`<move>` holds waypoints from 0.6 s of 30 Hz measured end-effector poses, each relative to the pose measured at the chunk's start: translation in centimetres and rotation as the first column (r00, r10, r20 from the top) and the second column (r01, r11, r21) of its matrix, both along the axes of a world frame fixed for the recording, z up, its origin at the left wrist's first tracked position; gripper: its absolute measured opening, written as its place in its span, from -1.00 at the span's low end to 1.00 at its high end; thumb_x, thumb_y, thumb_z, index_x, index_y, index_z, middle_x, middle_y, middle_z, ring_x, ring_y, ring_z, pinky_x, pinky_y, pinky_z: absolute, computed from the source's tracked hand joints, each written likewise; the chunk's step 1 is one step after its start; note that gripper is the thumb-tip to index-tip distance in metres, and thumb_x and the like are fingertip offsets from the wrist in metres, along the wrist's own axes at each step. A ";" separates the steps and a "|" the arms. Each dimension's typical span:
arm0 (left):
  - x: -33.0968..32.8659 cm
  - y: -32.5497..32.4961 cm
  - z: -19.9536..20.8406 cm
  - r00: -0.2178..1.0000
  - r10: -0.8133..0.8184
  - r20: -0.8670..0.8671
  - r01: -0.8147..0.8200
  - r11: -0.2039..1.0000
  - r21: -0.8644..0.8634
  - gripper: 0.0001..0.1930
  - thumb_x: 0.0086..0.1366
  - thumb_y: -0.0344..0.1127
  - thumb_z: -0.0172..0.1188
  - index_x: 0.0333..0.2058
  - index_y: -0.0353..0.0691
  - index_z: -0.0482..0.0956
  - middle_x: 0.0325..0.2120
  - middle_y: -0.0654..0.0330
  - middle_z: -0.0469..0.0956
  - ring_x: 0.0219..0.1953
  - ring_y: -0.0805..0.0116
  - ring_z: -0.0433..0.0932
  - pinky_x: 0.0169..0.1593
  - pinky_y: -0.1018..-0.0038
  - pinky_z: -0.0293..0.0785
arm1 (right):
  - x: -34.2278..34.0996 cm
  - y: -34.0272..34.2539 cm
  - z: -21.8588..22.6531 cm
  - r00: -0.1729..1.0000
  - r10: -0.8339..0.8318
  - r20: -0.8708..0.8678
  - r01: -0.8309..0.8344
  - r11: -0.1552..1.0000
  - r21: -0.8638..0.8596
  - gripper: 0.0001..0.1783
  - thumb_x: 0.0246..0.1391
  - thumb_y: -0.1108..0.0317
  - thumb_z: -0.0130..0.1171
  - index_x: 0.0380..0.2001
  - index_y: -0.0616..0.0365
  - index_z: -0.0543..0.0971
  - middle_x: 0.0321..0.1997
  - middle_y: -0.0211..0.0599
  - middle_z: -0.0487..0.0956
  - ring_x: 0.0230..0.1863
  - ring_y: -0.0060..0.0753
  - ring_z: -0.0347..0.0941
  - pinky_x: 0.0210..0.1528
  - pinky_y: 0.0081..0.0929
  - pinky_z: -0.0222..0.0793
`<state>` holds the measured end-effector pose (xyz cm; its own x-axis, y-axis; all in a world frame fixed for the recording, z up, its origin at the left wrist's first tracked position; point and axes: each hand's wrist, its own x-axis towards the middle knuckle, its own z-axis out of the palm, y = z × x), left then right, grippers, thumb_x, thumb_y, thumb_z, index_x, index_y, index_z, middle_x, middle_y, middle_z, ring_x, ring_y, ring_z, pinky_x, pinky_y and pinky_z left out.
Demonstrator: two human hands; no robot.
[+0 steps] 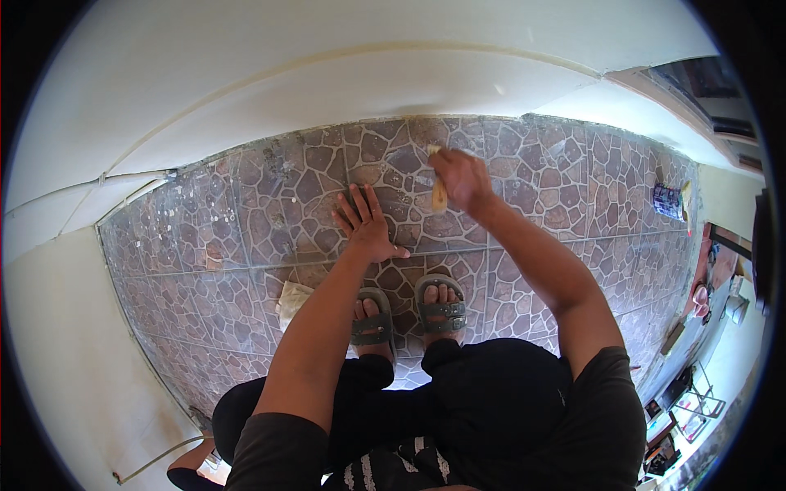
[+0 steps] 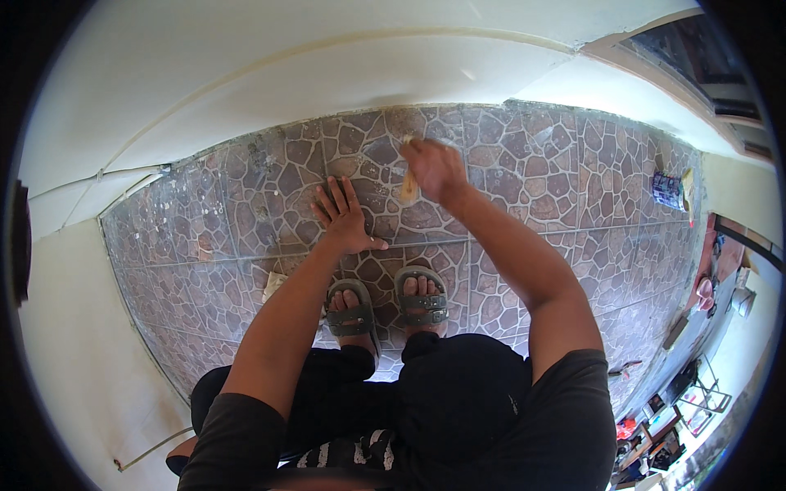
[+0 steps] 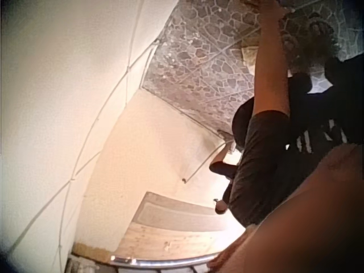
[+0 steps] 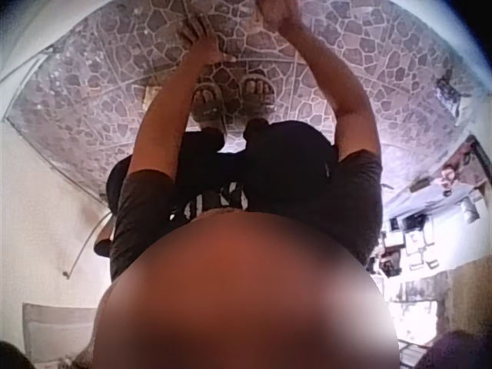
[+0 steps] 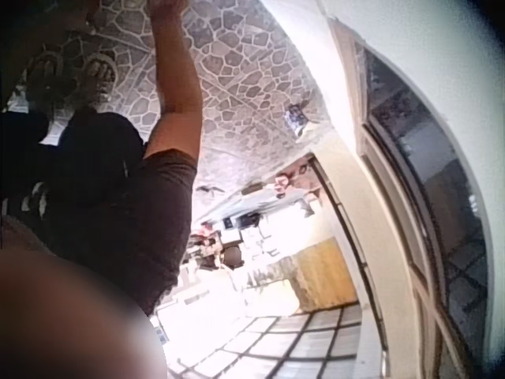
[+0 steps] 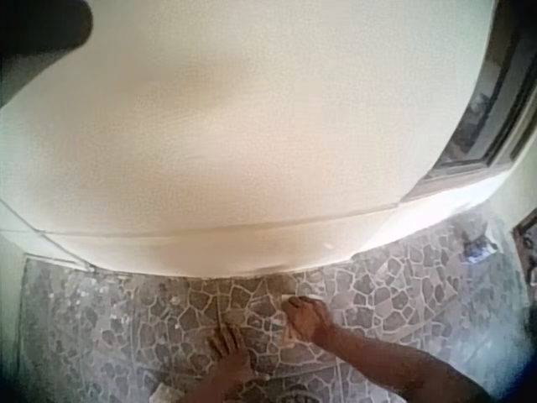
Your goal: Applying grout or sealant to the edge between a tiled floor and a wall using a brush and a scraper.
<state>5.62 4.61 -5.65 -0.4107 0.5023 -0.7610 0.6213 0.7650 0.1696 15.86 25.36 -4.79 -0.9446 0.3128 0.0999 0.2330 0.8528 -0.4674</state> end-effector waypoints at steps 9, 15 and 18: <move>-0.1 -0.2 0.0 1.000 0.002 -0.004 -0.002 1.000 0.004 0.77 -0.26 0.32 0.63 0.41 -0.31 -0.76 0.43 -0.39 -0.76 0.43 -0.51 -0.80 0.37 -0.41 -0.68 | -1.4 -0.2 0.6 0.998 0.031 0.050 -0.032 0.999 0.027 -0.87 0.08 0.46 0.15 -0.26 0.09 0.55 -0.22 -0.15 0.62 -0.10 -0.02 0.61 -0.14 -0.10 0.59; 0.1 0.2 0.0 1.000 0.003 0.008 -0.003 1.000 -0.025 0.75 -0.26 0.29 0.64 0.42 -0.32 -0.73 0.46 -0.33 -0.73 0.45 -0.48 -0.76 0.39 -0.40 -0.67 | -1.5 -3.3 -1.1 0.989 0.143 0.033 -0.144 0.989 0.039 -0.86 0.08 0.40 0.16 -0.26 0.08 0.57 -0.23 -0.24 0.63 -0.11 -0.11 0.63 -0.12 -0.16 0.61; 0.0 0.3 0.3 1.000 0.001 -0.001 -0.001 1.000 -0.022 0.75 -0.25 0.29 0.64 0.42 -0.33 -0.72 0.46 -0.33 -0.73 0.45 -0.49 -0.76 0.39 -0.40 -0.68 | -2.6 -3.2 -0.6 0.968 0.249 -0.016 -0.246 0.963 0.114 -0.87 0.06 0.37 0.17 -0.29 0.07 0.59 -0.23 -0.29 0.64 -0.12 -0.18 0.65 -0.13 -0.18 0.62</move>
<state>5.64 4.93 -5.35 -0.4117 0.4851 -0.7715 0.6210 0.7689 0.1520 13.28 22.14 -5.41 -0.9872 0.0551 0.1498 -0.0044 0.9288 -0.3707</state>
